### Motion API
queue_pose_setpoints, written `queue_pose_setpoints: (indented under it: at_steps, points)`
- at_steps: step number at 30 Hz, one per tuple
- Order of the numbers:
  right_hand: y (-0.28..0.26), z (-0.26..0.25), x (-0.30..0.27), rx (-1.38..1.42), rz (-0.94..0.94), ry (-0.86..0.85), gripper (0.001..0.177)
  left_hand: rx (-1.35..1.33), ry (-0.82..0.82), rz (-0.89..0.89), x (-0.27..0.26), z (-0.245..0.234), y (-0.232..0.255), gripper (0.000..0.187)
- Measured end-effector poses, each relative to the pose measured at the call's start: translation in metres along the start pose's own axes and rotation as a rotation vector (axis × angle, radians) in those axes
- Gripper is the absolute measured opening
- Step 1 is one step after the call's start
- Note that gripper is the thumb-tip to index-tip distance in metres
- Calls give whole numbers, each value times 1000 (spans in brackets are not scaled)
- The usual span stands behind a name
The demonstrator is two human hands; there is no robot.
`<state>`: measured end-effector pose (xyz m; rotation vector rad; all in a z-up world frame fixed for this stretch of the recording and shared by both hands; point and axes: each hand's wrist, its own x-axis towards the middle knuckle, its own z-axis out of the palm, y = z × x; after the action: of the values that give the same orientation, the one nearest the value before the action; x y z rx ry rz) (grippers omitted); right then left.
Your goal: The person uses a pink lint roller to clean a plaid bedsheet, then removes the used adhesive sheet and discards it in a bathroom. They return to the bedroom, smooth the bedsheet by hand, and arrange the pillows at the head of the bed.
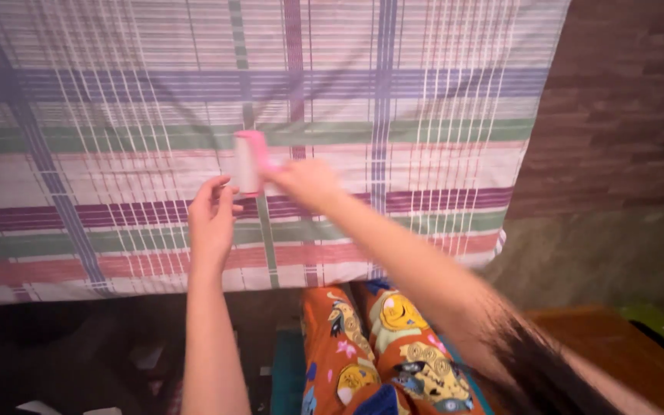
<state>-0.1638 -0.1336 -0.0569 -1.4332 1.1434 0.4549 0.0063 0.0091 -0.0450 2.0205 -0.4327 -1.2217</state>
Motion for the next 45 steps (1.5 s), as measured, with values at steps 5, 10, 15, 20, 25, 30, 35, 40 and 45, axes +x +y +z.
queue_pose_setpoints:
  at_steps: [5, 10, 15, 20, 25, 30, 35, 40, 45]
  points:
    - [46, 6, 36, -841, -751, 434, 44, -10, 15, 102, 18, 0, 28, 26]
    - [173, -134, -62, -757, -666, 400, 47, 15, -18, 44, 18, 16, 91, 27]
    - [276, -236, -168, -1164, -369, 430, 61, 20, -30, 42, 24, 37, 89, 27]
    - [283, -241, -179, -1284, -254, 431, 58, 30, -60, 34, 25, 51, 74, 27]
    - [210, -175, -93, -1096, -371, 360, 63, 16, -78, 27, 21, 53, 75, 27]
    - [74, -89, -7, -935, -496, 350, 57, -59, -67, 12, 14, 53, 83, 28]
    - [-27, -15, 65, -910, -716, 544, 34, -124, 6, 43, 11, 62, 81, 36]
    - [22, -88, 22, -880, -700, 441, 47, -74, -8, 42, 11, 43, 67, 32]
    - [148, -225, -77, -890, -569, 433, 44, -49, -9, 26, 6, 38, 87, 31]
